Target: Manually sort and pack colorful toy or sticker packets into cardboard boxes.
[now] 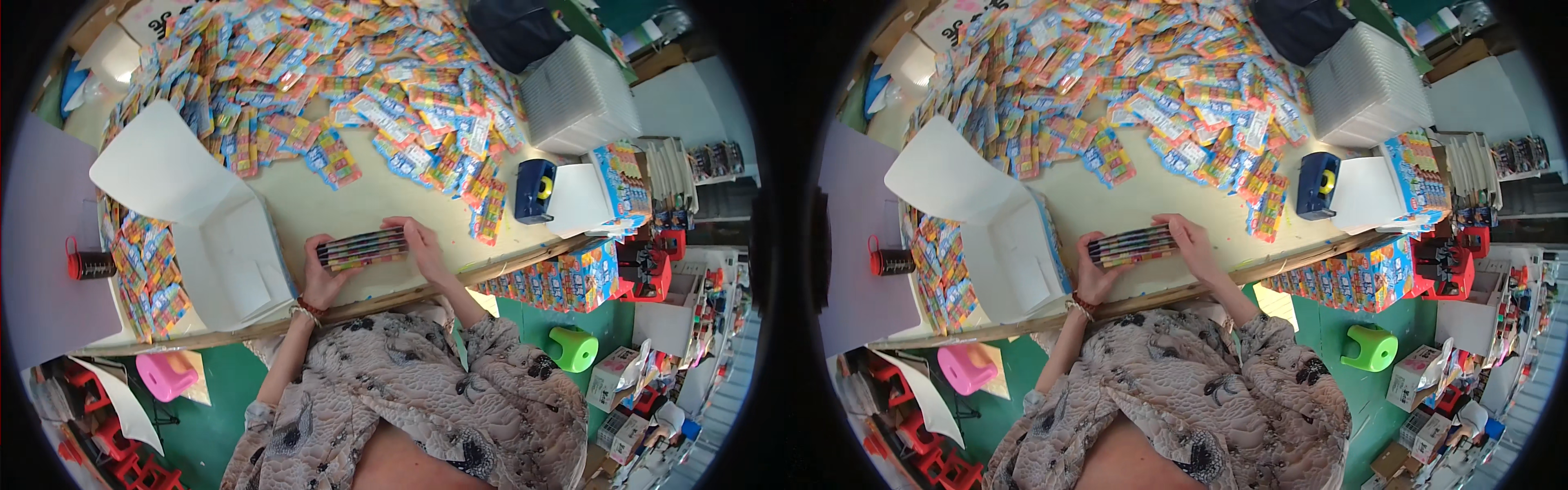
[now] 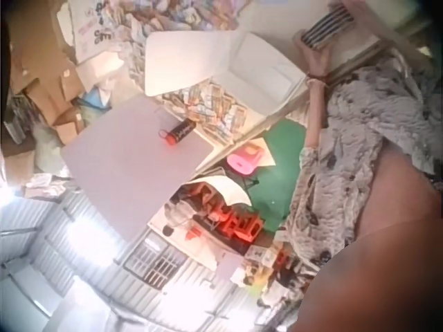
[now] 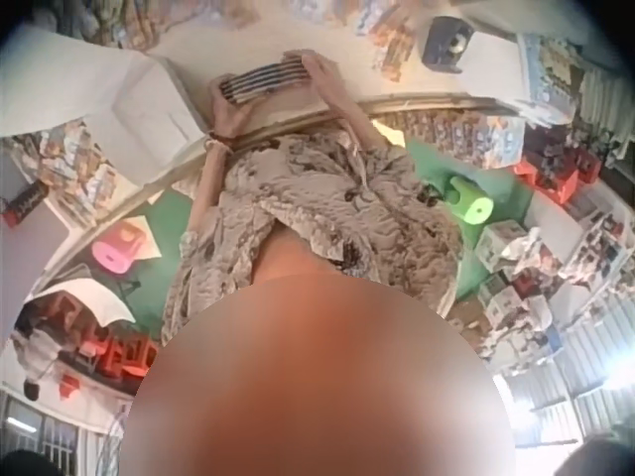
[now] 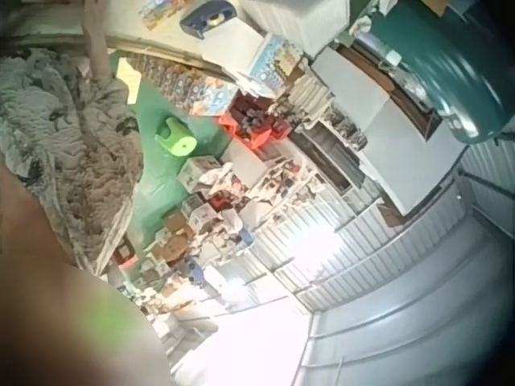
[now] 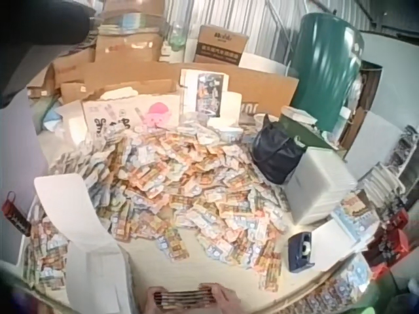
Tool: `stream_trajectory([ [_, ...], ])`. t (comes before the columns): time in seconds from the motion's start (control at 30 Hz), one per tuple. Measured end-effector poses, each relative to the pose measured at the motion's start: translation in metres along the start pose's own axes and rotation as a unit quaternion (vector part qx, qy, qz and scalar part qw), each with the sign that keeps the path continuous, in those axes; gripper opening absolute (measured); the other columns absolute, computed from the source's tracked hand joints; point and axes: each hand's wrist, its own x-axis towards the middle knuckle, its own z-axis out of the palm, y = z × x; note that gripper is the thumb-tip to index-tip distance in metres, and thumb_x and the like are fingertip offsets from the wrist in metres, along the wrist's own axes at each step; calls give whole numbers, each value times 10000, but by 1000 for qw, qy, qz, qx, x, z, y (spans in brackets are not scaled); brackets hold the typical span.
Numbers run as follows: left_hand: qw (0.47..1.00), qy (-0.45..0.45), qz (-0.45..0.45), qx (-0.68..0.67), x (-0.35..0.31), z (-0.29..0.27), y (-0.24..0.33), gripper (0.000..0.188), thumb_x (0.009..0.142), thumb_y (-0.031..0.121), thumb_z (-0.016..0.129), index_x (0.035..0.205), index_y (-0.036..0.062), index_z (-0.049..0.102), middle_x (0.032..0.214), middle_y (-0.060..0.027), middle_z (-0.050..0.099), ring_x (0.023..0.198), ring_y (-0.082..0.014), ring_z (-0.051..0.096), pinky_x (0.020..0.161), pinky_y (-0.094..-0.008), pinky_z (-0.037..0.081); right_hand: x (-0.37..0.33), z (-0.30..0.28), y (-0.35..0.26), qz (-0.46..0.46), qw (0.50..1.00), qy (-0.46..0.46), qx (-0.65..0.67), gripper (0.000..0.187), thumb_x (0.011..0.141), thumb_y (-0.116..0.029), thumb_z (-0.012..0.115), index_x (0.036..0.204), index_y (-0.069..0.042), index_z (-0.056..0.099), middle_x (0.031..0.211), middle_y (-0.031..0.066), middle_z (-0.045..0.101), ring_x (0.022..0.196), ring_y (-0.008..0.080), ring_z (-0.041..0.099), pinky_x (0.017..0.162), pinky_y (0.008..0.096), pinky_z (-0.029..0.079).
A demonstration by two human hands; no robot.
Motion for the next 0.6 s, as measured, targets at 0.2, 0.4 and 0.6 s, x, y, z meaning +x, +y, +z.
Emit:
stream_trajectory([
  [0.2, 1000, -11, -4, 14, 0, -4, 2, 793, 628, 65, 852, 1204, 64, 307, 1118, -71, 421, 1023, -177, 521, 893, -312, 474, 81, -125, -1, -92, 890, 339, -289, 443, 890, -284, 612, 1220, -11, 503, 1133, 185, 583, 1008, 246, 578, 876, 348, 453],
  [0.4, 999, -9, -17, -40, 4, 1, 4, 787, 634, 50, 844, 1207, 64, 305, 1122, -75, 432, 1029, -175, 523, 893, -311, 474, 123, -132, 49, 74, 843, 317, -429, 873, 838, -603, 532, 1451, -68, 214, 1401, 297, 313, 1314, 437, 295, 1082, 486, 242],
  [0.6, 1000, -8, 17, 18, 6, 2, 2, 762, 643, 43, 835, 1199, 59, 314, 1114, -82, 438, 1017, -171, 526, 887, -309, 477, 132, -72, 36, 137, 833, 322, -429, 932, 836, -703, 412, 1479, -93, 122, 1437, 380, 122, 1362, 517, 69, 1095, 589, 82],
])
